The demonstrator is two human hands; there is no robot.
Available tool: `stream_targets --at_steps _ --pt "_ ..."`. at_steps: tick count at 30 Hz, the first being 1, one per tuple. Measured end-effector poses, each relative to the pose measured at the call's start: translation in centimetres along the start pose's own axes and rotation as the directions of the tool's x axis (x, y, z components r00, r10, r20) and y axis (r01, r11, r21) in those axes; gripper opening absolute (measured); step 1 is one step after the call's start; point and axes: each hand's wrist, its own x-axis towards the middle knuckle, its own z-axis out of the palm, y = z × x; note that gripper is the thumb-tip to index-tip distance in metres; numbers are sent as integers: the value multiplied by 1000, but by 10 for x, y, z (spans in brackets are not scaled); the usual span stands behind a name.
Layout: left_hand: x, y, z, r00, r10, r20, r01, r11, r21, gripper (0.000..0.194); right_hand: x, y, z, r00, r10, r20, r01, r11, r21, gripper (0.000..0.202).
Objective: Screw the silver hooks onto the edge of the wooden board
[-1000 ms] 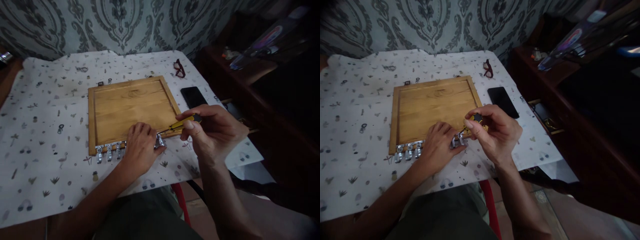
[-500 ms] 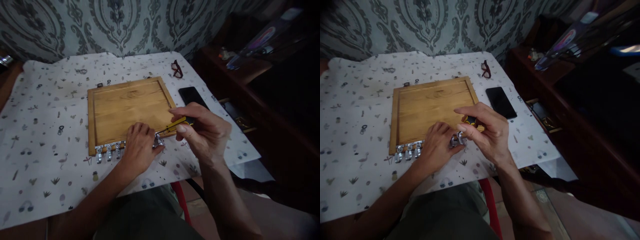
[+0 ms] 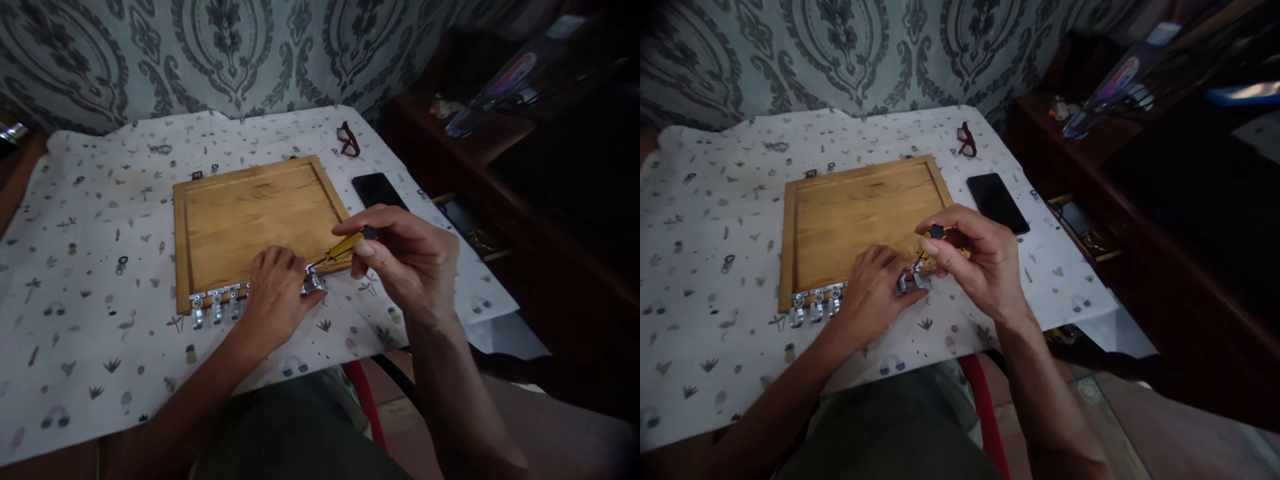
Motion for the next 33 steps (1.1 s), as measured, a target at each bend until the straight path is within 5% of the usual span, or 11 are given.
stream_targets --at_steps 5,14,33 --pt "0 -1 1 999 27 -30 -27 1000 5 34 -4 -1 4 999 39 16 -40 997 60 24" --pt "0 0 1 1000 13 -14 -12 1000 23 38 -10 10 18 959 -112 -260 84 990 -114 25" --pt "0 1 -1 1000 0 31 0 1000 20 40 -22 17 21 952 -164 -259 97 963 -251 17"
